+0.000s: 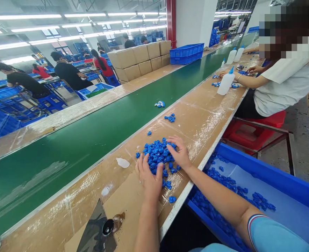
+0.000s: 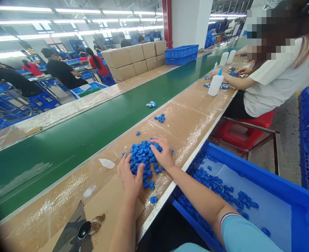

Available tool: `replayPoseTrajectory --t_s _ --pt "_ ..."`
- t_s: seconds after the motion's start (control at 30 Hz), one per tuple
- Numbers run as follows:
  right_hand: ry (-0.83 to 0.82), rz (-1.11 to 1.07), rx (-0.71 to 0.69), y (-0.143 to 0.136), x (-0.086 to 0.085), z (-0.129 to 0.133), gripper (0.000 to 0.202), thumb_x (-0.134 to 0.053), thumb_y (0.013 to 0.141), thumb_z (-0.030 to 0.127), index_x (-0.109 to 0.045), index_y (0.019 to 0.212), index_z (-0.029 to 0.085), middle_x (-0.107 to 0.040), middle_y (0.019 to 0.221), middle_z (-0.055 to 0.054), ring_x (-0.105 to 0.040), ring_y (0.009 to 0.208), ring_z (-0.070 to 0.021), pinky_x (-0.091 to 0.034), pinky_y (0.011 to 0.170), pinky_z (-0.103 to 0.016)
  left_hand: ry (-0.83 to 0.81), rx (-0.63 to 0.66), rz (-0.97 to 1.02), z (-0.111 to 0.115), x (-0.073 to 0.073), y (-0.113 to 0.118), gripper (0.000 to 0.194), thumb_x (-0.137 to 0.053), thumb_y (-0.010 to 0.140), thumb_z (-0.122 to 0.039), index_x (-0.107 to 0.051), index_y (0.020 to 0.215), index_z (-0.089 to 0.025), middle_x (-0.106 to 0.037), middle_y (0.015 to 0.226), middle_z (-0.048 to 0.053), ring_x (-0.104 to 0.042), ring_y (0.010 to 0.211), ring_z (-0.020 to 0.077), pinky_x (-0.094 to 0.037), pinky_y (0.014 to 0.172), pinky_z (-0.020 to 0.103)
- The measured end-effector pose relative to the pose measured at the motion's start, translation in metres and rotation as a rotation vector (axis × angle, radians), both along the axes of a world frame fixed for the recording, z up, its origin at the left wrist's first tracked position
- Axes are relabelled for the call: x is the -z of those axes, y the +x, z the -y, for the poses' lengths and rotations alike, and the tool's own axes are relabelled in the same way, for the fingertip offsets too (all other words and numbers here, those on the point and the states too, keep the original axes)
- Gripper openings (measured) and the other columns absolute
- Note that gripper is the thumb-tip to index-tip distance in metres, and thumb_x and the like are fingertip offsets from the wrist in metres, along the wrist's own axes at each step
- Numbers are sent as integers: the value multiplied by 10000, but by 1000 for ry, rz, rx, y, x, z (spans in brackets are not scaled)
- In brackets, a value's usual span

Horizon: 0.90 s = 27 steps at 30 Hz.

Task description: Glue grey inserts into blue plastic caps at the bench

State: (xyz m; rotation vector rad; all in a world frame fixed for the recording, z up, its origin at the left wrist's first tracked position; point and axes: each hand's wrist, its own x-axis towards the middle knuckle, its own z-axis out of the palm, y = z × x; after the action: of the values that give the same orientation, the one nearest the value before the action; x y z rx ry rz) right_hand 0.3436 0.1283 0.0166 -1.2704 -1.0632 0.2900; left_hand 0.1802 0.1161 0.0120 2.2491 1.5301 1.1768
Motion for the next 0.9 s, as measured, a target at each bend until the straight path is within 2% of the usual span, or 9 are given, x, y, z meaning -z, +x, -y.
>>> replayPoseTrajectory --t_s 0.07,0.13,0.27,0.4,0.53,0.63,0.73,0.83,0.9 --pt "-60 -6 60 30 7 5 216 -606 792 380 -714 940 266 -685 1106 -43 -523 1187 -232 -250 1133 -454 -28 221 -219 24 7 -14 891 -563 702 -692 -364 1416 -198 -294 1511 199 -221 1403 392 -242 1079 582" --pt "-177 -49 100 50 17 7 317 -615 769 456 -704 1002 259 -660 1176 -59 -478 1246 -263 -213 1139 -489 -43 317 -374 44 18 -22 1056 -634 565 -750 -353 1434 -222 -235 1542 193 -128 1413 454 -206 1065 641" --pt "-348 -14 0 41 38 1 476 -612 755 549 -661 1143 277 -551 1350 -64 -326 1374 -301 -144 1153 -519 -152 183 -529 51 32 -15 930 -628 660 -666 -358 1439 -237 -267 1541 165 -115 1427 426 -194 1085 622" --pt "-401 132 -192 -2 41 -8 543 -612 771 539 -602 1248 280 -466 1432 -72 -211 1424 -322 -129 1155 -535 -207 54 -531 32 25 6 781 -598 755 -562 -374 1431 -240 -266 1549 135 -138 1433 390 -208 1103 584" --pt "-297 98 -206 1 26 1 462 -578 812 504 -625 1205 267 -524 1366 -73 -368 1347 -282 -247 1135 -474 -196 31 -470 24 18 7 734 -582 769 -569 -414 1406 -246 -285 1542 130 -150 1430 387 -218 1098 585" --pt "-110 -66 -17 47 21 33 309 -575 829 447 -683 1049 258 -631 1176 -53 -515 1189 -219 -343 1081 -392 -117 28 -373 32 17 0 723 -594 749 -598 -460 1368 -249 -336 1513 142 -151 1422 411 -193 1082 636" --pt "-116 -433 324 106 37 94 167 -659 768 334 -697 891 227 -669 1020 -25 -563 1060 -192 -419 995 -345 22 126 -210 51 19 5 619 -623 766 -529 -522 1300 -233 -464 1406 169 -298 1369 393 -232 1085 607" --pt "-233 -732 499 146 68 167 69 -710 724 227 -680 775 192 -672 852 -4 -585 942 -185 -473 908 -341 29 538 -93 81 27 31 368 -542 868 -352 -571 1207 -214 -612 1185 141 -545 1171 267 -402 1031 445" --pt "-249 -840 536 158 88 209 68 -667 795 234 -675 803 167 -670 846 -26 -599 892 -188 -503 849 -358 -119 832 -138 99 39 57 296 -472 904 -286 -583 1168 -212 -649 1106 114 -605 1073 211 -462 977 367"
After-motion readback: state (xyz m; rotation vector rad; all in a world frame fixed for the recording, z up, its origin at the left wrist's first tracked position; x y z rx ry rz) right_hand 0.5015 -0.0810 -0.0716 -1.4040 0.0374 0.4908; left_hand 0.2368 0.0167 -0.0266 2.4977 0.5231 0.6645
